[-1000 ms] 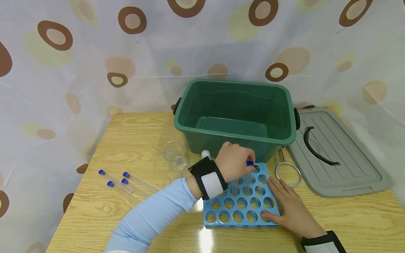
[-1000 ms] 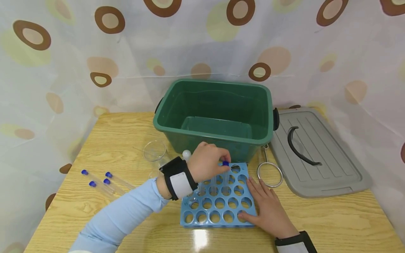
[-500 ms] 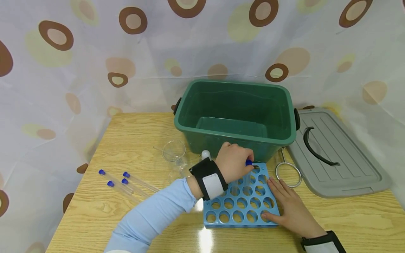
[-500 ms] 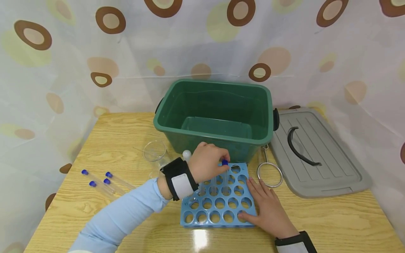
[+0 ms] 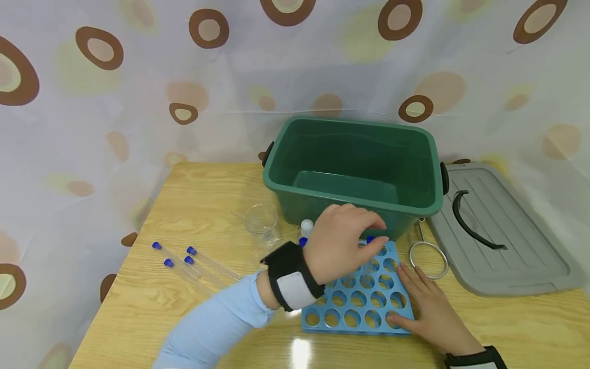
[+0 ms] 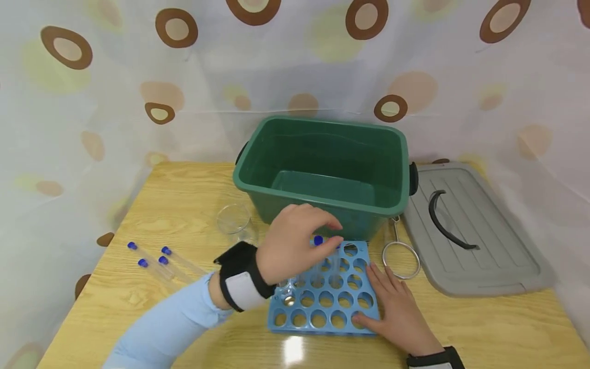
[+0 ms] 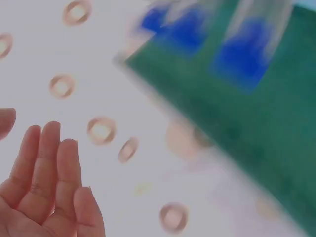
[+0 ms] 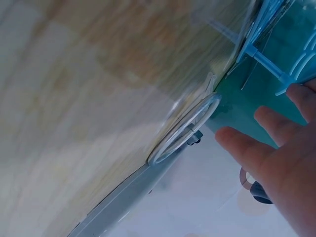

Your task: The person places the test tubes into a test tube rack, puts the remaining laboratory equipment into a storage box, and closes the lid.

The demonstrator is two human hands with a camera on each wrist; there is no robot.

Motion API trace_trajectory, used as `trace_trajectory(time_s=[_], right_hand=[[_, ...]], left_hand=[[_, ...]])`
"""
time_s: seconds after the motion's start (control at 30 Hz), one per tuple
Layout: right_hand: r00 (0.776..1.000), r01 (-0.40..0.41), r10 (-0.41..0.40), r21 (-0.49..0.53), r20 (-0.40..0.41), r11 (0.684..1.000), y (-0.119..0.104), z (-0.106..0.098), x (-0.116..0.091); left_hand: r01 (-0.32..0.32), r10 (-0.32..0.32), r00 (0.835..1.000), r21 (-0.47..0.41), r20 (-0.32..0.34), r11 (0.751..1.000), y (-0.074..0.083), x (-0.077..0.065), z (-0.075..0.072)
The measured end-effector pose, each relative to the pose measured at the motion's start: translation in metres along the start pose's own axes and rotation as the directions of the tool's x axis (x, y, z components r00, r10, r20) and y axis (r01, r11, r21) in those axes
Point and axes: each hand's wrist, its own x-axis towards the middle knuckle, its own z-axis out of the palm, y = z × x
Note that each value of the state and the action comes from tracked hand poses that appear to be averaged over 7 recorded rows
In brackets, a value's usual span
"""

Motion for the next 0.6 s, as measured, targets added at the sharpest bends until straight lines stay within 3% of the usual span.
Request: trace_trajectory(time_s=[0.07, 0.13, 0.2, 0.27, 0.33, 0.4, 0.43, 0.5, 0.6], right_hand=[[1.000, -0.006, 0.006, 0.001, 0.000, 1.000, 0.001, -0.001, -0.002], [1.000, -0.015, 0.015, -0.001, 0.003, 1.000, 0.002, -0.002, -0.003], [1.000, -0.029, 0.029, 0.004, 0.008, 1.000, 0.002, -0.003, -0.005], [1.000, -0.030, 0.030, 0.000, 0.007, 1.000, 0.003, -0.004, -0.007], [1.000, -0.026, 0.026, -0.001, 0.001, 1.000, 0.004, -0.004, -0.008], [1.000, -0.018, 0.018, -0.006, -0.010, 1.000, 0.005, -0.004, -0.009], [1.000, -0.013, 0.013, -0.009, -0.015, 1.000, 0.005, -0.003, -0.009], [1.000, -0.008, 0.008, -0.003, -0.018, 1.000, 0.005, -0.003, -0.010], [1.000, -0.005, 0.005, 0.004, -0.015, 1.000, 0.004, -0.002, -0.009]], left_hand=[[-0.026, 0.018, 0.993, -0.067, -0.119, 0.997, 0.000, -0.009, -0.020], [-0.013, -0.012, 0.976, -0.113, -0.219, 0.994, -0.007, -0.021, -0.038], [0.076, -0.112, 0.951, -0.130, -0.289, 0.989, -0.022, -0.034, -0.056], [0.241, -0.283, 0.906, -0.166, -0.314, 0.956, -0.047, -0.047, -0.072], [0.441, -0.480, 0.826, -0.193, -0.295, 0.877, -0.081, -0.062, -0.084], [0.609, -0.645, 0.728, -0.213, -0.234, 0.764, -0.120, -0.078, -0.093], [0.674, -0.703, 0.681, -0.200, -0.204, 0.711, -0.138, -0.088, -0.096], [0.771, -0.785, 0.604, -0.148, -0.140, 0.620, -0.172, -0.109, -0.100], [0.874, -0.873, 0.480, -0.045, -0.081, 0.485, -0.210, -0.144, -0.105]])
